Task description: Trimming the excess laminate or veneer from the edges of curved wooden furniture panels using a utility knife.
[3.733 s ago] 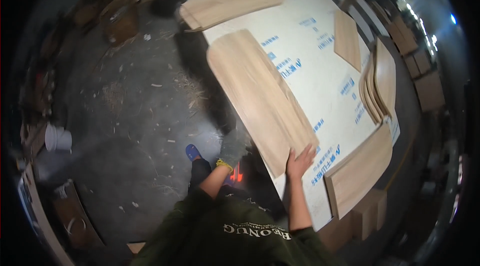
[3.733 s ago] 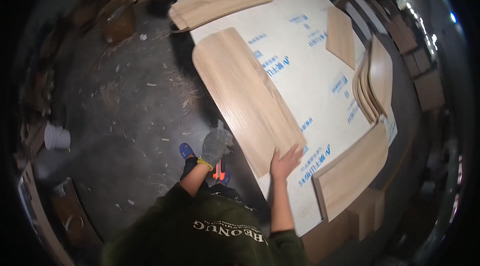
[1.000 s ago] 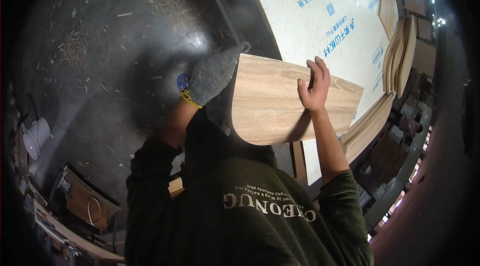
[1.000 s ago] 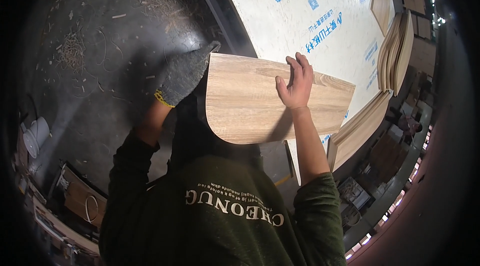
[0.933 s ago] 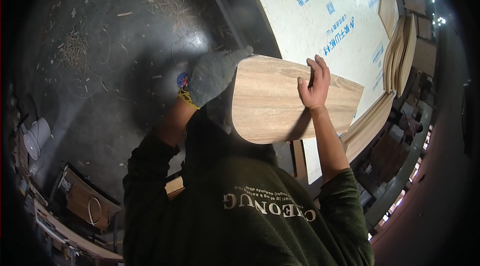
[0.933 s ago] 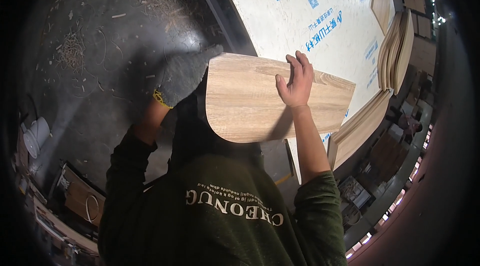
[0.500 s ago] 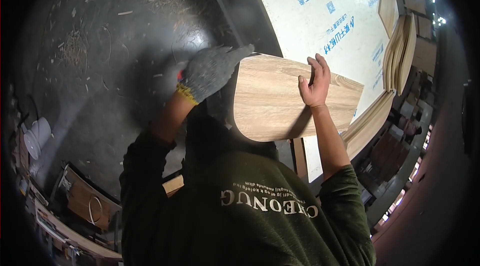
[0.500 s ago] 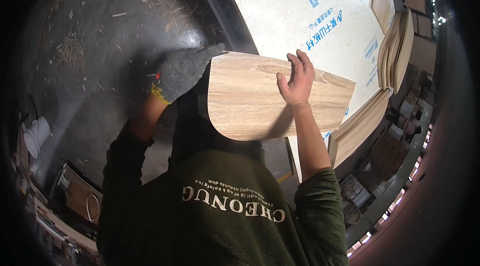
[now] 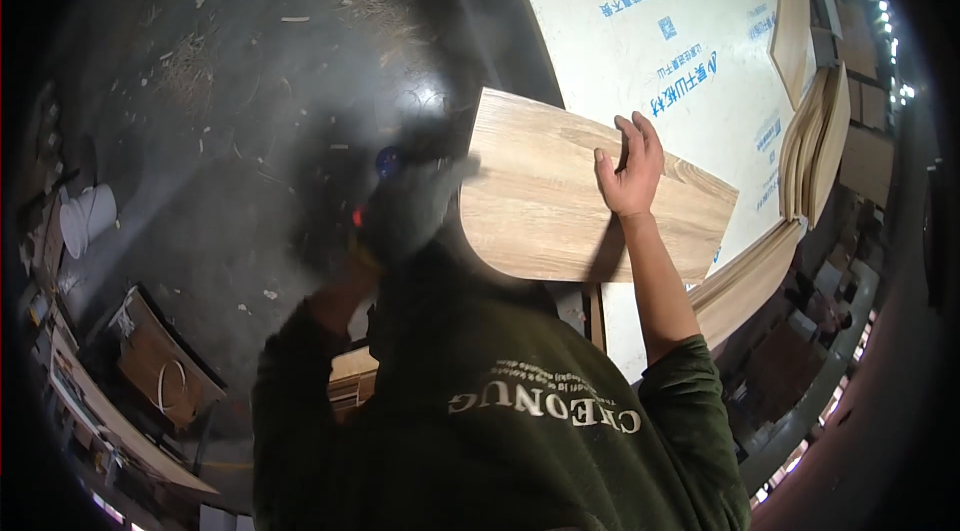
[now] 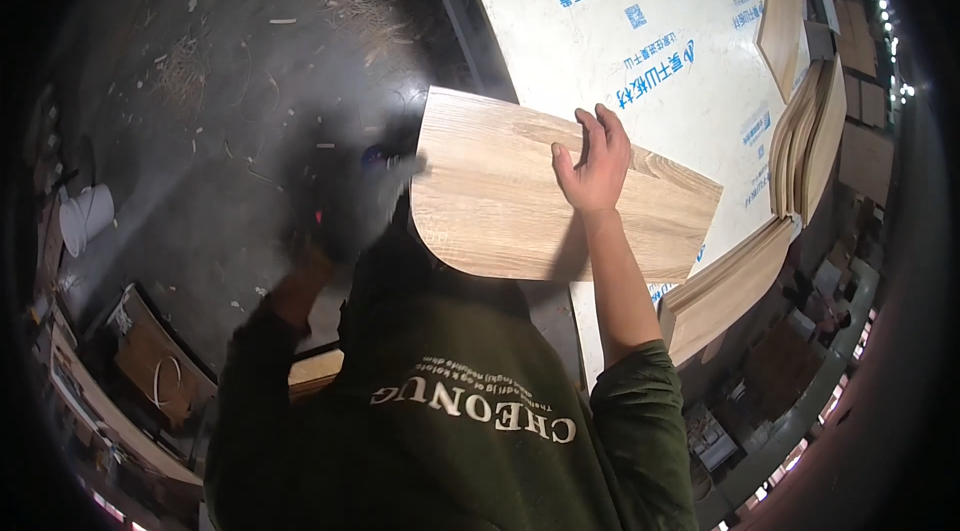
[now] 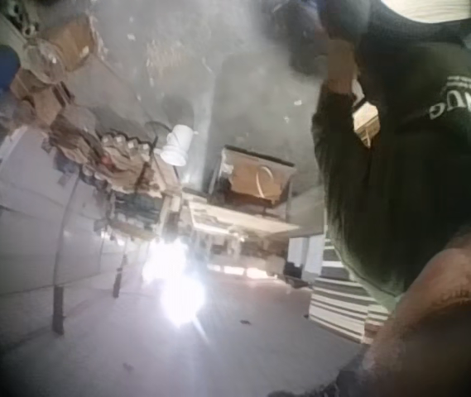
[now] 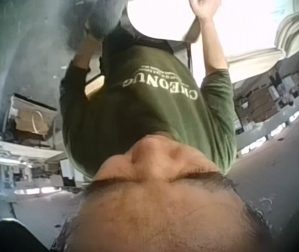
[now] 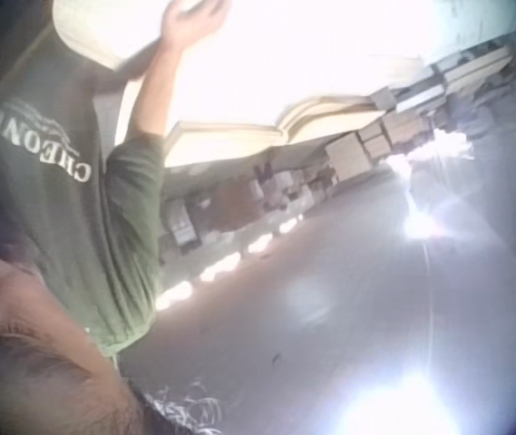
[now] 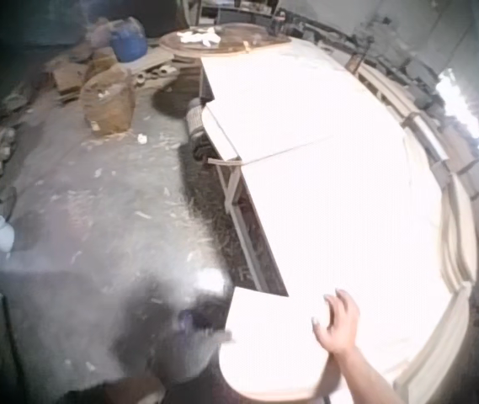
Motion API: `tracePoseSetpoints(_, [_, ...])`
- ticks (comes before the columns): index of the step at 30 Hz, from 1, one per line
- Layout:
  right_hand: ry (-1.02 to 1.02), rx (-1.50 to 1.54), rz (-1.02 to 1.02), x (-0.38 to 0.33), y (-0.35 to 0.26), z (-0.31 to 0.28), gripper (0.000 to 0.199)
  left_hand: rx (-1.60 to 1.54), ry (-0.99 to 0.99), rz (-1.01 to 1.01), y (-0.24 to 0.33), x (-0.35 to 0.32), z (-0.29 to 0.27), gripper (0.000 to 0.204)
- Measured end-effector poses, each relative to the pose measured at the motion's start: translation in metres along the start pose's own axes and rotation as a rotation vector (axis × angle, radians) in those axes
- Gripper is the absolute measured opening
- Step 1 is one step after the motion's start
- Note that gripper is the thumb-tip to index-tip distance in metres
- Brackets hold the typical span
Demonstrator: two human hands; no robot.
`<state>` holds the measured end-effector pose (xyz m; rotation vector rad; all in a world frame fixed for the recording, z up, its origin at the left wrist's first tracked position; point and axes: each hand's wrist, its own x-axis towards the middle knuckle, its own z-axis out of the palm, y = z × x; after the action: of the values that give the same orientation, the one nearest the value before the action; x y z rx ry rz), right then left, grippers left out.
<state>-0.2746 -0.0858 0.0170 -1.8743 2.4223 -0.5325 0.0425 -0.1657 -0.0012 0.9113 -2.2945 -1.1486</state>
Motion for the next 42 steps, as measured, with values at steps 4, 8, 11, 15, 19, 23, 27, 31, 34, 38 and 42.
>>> tracePoseSetpoints(4, [0.007, 0.042, -0.006, -0.001, -0.001, 0.007, 0.051, 0.096, -0.036, 0.129, -0.006, 0.041, -0.022, 0.035])
tracePoseSetpoints(8, [0.035, -0.017, -0.017, -0.003, 0.006, 0.001, 0.050, 0.066, -0.174, -0.098, 0.034, -0.003, -0.001, 0.040])
tracePoseSetpoints(11, [0.050, 0.014, -0.009, 0.000, 0.003, 0.007, 0.050, 0.137, -0.085, -0.120, 0.056, -0.076, 0.040, 0.040])
tracePoseSetpoints(15, [0.072, 0.204, -0.023, 0.002, 0.015, 0.003, 0.057, 0.143, 0.146, -0.223, 0.070, -0.142, 0.122, 0.039])
tracePoseSetpoints(19, [0.099, 0.122, -0.034, -0.013, 0.078, -0.013, 0.066, 0.291, 0.596, -0.268, 0.060, -0.109, 0.148, 0.039])
tracePoseSetpoints(23, [0.057, 0.056, 0.170, -0.018, 0.080, -0.017, 0.069, 0.499, -0.343, -0.552, 0.027, -0.038, 0.072, 0.042])
tracePoseSetpoints(27, [0.139, -0.008, 0.153, -0.016, 0.063, -0.008, 0.069, 0.451, 0.235, -0.102, -0.030, 0.015, 0.010, 0.042])
tracePoseSetpoints(31, [0.144, -0.002, 0.169, -0.014, 0.060, -0.008, 0.068, 0.304, 0.152, 0.082, -0.034, 0.123, -0.022, 0.044])
tracePoseSetpoints(34, [0.129, 0.027, 0.182, -0.011, 0.057, -0.003, 0.068, 0.409, 0.006, 0.112, -0.056, 0.160, -0.023, 0.041])
tracePoseSetpoints(38, [0.156, 0.006, 0.162, -0.012, 0.064, -0.007, 0.069, 0.349, 0.054, 0.322, -0.049, 0.114, -0.020, 0.039])
tracePoseSetpoints(42, [0.139, 0.013, 0.209, -0.008, 0.060, -0.009, 0.069, 0.271, 0.043, 0.147, -0.030, 0.012, -0.002, 0.045])
